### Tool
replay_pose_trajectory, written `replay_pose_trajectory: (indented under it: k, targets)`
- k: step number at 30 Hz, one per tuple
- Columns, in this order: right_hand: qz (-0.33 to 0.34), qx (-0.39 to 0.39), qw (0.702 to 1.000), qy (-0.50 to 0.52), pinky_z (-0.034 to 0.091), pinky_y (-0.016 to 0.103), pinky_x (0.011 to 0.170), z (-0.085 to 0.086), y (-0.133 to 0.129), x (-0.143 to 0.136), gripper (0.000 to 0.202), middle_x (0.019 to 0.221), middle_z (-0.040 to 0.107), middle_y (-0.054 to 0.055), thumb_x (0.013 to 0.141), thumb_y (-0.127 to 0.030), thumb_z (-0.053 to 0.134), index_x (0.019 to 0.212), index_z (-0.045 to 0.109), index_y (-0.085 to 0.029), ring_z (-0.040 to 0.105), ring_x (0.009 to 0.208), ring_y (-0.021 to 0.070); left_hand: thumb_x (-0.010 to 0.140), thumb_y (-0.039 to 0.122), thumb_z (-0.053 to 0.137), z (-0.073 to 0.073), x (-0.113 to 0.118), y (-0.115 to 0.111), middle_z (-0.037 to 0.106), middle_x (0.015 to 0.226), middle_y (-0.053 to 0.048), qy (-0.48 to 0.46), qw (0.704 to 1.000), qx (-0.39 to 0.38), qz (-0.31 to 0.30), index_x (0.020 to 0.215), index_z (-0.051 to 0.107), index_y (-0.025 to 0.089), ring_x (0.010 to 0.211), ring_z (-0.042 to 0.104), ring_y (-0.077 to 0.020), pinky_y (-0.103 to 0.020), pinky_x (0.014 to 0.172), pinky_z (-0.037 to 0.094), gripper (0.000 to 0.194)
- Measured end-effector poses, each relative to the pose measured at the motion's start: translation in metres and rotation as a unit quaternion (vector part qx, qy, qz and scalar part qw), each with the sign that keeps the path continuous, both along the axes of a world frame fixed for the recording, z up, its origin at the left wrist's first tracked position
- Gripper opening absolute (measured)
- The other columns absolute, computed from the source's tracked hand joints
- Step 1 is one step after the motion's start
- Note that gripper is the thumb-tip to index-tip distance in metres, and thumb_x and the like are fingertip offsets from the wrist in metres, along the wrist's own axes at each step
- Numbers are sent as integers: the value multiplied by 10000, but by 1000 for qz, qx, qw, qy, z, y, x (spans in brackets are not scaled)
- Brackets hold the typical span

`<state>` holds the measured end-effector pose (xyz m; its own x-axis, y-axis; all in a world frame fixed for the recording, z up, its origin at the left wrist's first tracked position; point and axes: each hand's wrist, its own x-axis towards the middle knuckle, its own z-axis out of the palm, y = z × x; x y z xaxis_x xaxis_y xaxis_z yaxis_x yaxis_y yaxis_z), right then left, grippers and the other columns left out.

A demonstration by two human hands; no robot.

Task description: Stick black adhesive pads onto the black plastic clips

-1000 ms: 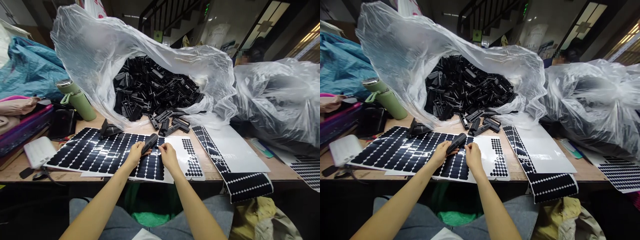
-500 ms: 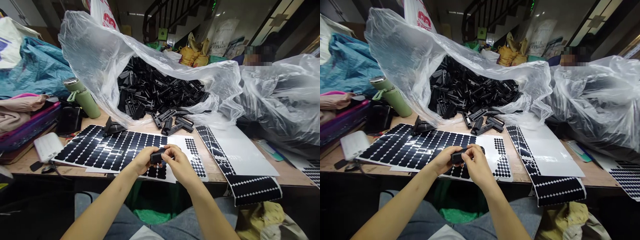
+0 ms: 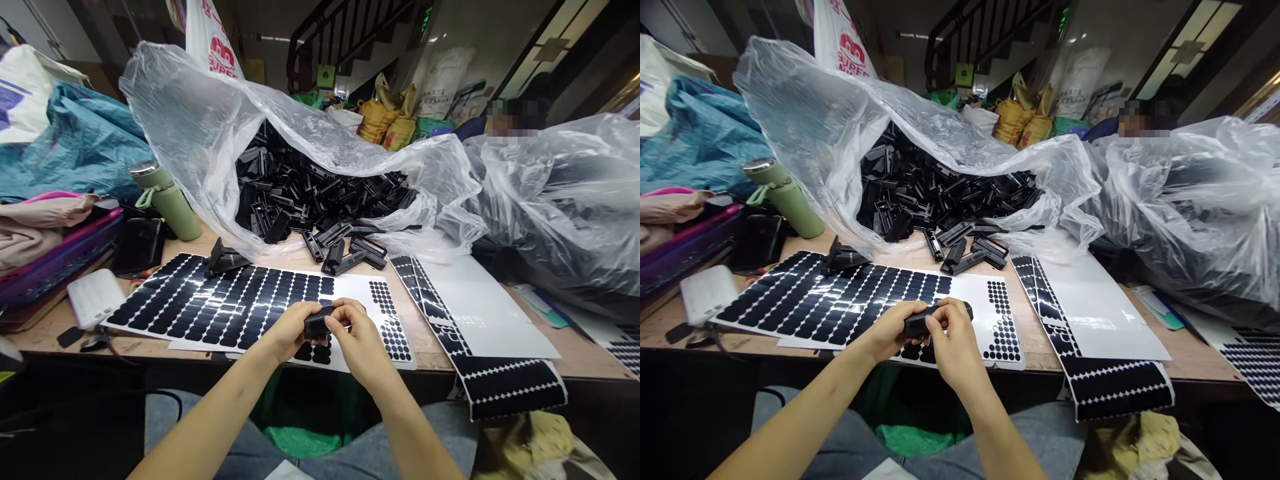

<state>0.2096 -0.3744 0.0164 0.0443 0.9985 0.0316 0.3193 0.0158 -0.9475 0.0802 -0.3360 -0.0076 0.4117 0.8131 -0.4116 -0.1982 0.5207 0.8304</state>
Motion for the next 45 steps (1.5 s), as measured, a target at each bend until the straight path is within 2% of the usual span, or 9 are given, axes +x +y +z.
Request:
replay_pose_trajectory:
  k: [6, 11, 17, 20, 23, 29, 37, 41, 45]
  targets:
    - [0, -2, 1000, -13, 479, 320, 664, 0, -2, 1, 154, 1001, 507, 56, 777, -269, 482, 642, 499, -198, 541, 721, 145, 743, 254, 492, 3, 2, -2, 556, 534, -1, 1, 1000, -8, 12, 647, 538, 139, 440, 548, -110, -185, 368, 369, 157]
    - [-1, 29, 999, -43, 450, 344, 756, -7, -6, -4, 147, 1002, 492, 70, 804, -253, 453, 671, 488, -199, 522, 861, 181, 744, 242, 495, 3, 4, -4, 546, 520, 13, -4, 1000, -19, 25, 629, 518, 147, 425, 540, -106, -188, 365, 379, 151]
    - [-120, 121, 976, -134, 409, 365, 794, -32, 5, 9, 156, 1052, 484, 107, 785, -326, 504, 855, 464, -193, 471, 971, 220, 771, 267, 475, -6, 1, -1, 581, 526, -29, 3, 1000, -13, 21, 651, 547, 124, 434, 554, -116, -177, 356, 350, 200]
    - [-174, 40, 960, -215, 407, 353, 728, -52, 30, 50, 188, 948, 528, 95, 838, -327, 400, 929, 464, -176, 501, 855, 213, 784, 271, 449, -11, -3, 2, 642, 630, -104, 20, 1000, -16, -13, 683, 588, 81, 449, 568, -123, -184, 358, 357, 257]
    - [-152, -59, 935, -314, 378, 361, 753, -72, 55, 87, 148, 914, 534, 117, 814, -240, 411, 869, 514, -149, 502, 862, 237, 785, 263, 441, -15, -4, 4, 666, 735, -152, 19, 999, -31, -16, 706, 601, 63, 453, 573, -124, -188, 354, 363, 268]
    - [-131, -99, 929, -333, 358, 325, 710, -93, 72, 102, 110, 879, 537, 125, 754, -180, 461, 764, 562, -139, 513, 820, 233, 787, 242, 425, -18, -3, 6, 671, 768, -181, 17, 998, -64, -17, 736, 594, 54, 444, 576, -131, -187, 338, 357, 258]
    - [-129, -99, 947, -276, 371, 285, 688, -73, 60, 95, 132, 832, 575, 84, 761, -247, 472, 754, 564, -152, 529, 775, 189, 780, 238, 431, -14, -3, 6, 672, 738, -184, 19, 997, -69, -1, 705, 605, 45, 434, 571, -133, -196, 337, 372, 271]
    - [-72, -41, 994, -69, 393, 269, 642, -47, 21, 59, 223, 760, 571, 21, 798, -388, 449, 775, 542, -186, 519, 708, 155, 766, 236, 442, -18, -2, 5, 666, 677, -156, 22, 998, -62, 22, 681, 600, 62, 424, 570, -141, -197, 327, 358, 250]
    - [-39, 3, 999, -22, 404, 287, 707, -29, -3, 22, 160, 909, 541, 42, 790, -313, 471, 700, 523, -191, 513, 798, 154, 751, 226, 448, -18, 2, 0, 633, 562, -109, 31, 998, -29, 34, 658, 593, 73, 406, 562, -142, -190, 335, 346, 231]
